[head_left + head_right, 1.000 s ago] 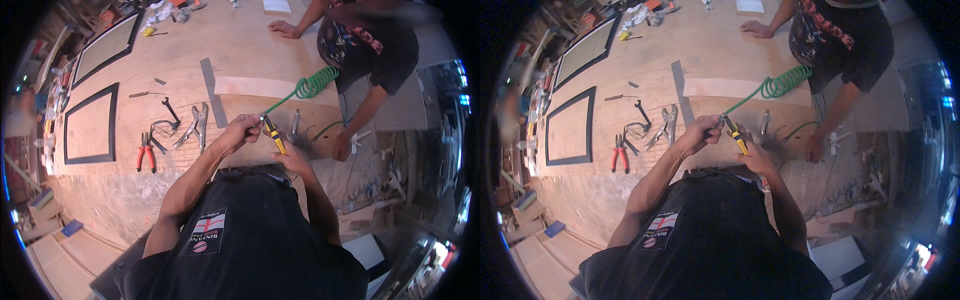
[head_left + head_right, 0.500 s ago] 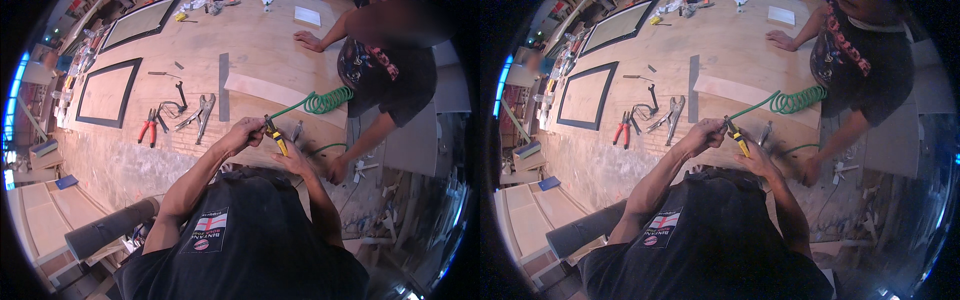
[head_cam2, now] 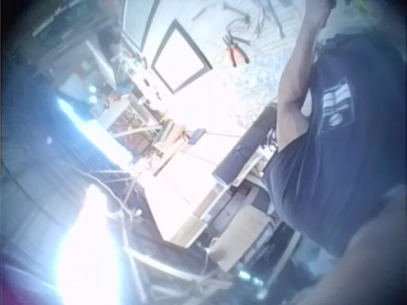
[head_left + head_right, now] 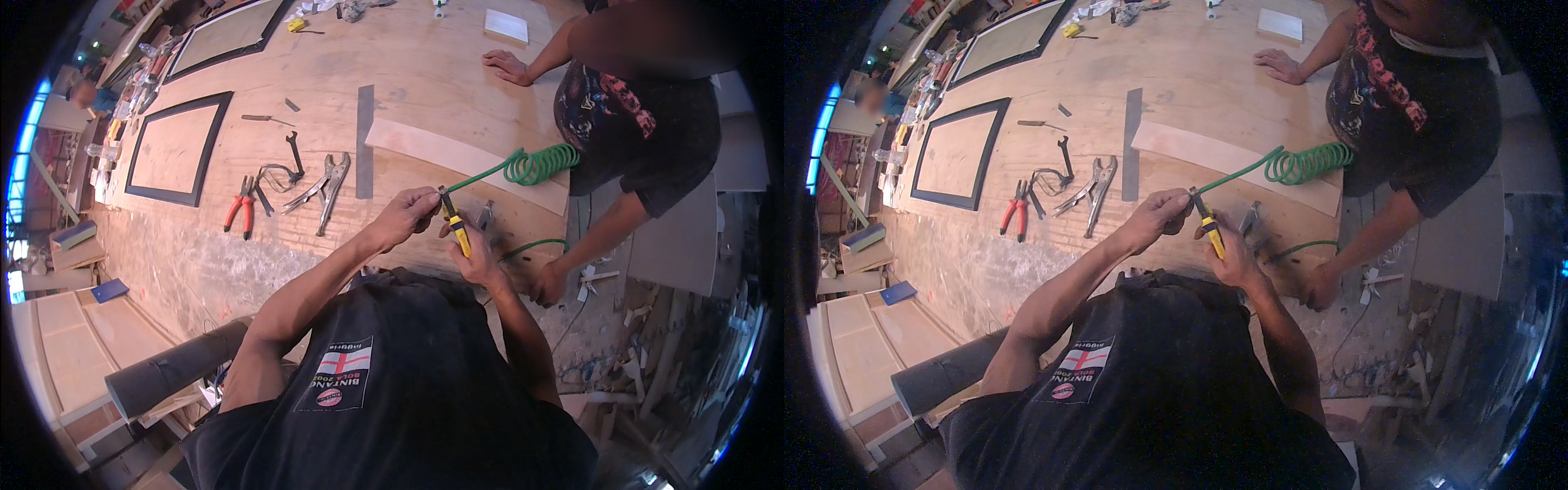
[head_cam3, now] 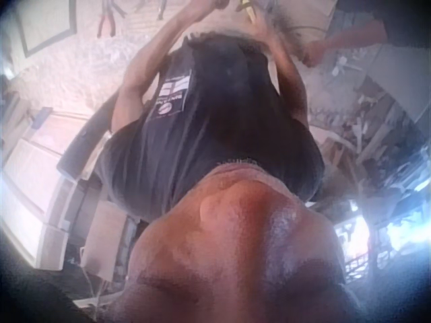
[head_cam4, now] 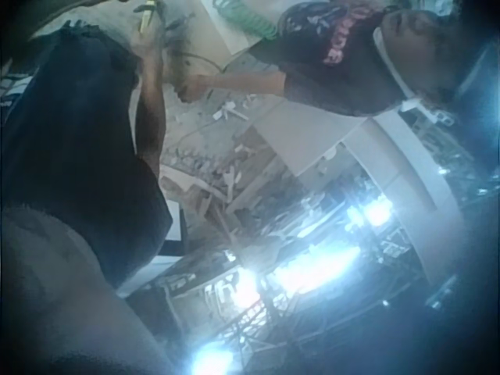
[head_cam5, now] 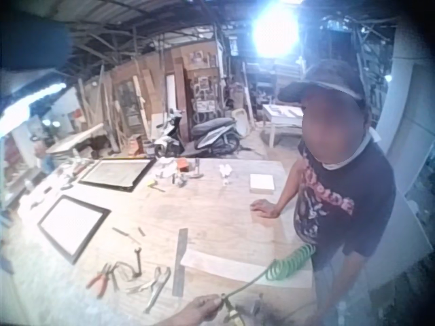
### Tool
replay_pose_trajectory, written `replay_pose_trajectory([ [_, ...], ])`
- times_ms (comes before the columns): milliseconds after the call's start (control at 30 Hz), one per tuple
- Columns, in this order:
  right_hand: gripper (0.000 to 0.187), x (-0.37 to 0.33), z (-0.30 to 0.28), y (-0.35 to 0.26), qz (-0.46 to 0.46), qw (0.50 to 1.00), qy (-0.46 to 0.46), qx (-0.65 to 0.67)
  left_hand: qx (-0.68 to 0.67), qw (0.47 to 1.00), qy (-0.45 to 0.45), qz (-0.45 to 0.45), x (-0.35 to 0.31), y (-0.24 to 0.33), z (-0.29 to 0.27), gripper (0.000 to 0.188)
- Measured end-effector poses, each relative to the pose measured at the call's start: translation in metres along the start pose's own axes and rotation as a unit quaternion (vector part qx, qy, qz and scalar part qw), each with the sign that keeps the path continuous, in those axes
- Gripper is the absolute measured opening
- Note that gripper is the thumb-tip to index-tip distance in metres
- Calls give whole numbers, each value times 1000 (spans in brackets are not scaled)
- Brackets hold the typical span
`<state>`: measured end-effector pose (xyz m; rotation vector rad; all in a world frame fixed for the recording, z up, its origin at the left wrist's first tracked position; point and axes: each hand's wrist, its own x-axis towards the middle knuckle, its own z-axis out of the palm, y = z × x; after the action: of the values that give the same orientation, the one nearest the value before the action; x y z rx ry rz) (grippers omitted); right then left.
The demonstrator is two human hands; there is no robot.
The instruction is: The person assembles a pneumatic tool by attaching a green air hose to a metal fitting using pliers and a wrench. They tighten the connection and test the assembly on a wooden workbench.
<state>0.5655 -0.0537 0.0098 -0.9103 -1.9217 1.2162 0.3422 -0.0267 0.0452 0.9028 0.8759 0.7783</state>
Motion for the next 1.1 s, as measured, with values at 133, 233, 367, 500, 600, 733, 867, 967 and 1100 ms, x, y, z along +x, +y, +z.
replay_pose_trajectory([
  [133,18,4,2,-3,-4,1000,23,-8,170,982,42,75,13,-9,-6,34],
  [233,18,3,5,-6,47,998,31,-4,315,936,82,132,18,0,-3,32],
  [367,18,4,10,-15,130,990,46,8,402,892,113,173,26,2,-4,30],
  [500,18,2,21,-2,204,977,61,-11,386,906,83,153,42,-20,-24,30],
  [600,17,1,29,-5,243,969,44,-18,347,920,91,159,35,-43,-53,42],
  [733,21,-11,41,1,182,978,100,2,469,782,363,193,-25,-52,-149,80],
  [867,22,-15,48,-6,173,981,62,-58,487,591,638,-76,-127,-46,-267,63],
  [967,23,-15,51,-8,148,986,49,-59,607,490,602,-172,-161,-58,-324,65],
  [1100,23,2,54,-22,147,987,44,-44,674,443,563,-182,-172,-78,-346,54],
])
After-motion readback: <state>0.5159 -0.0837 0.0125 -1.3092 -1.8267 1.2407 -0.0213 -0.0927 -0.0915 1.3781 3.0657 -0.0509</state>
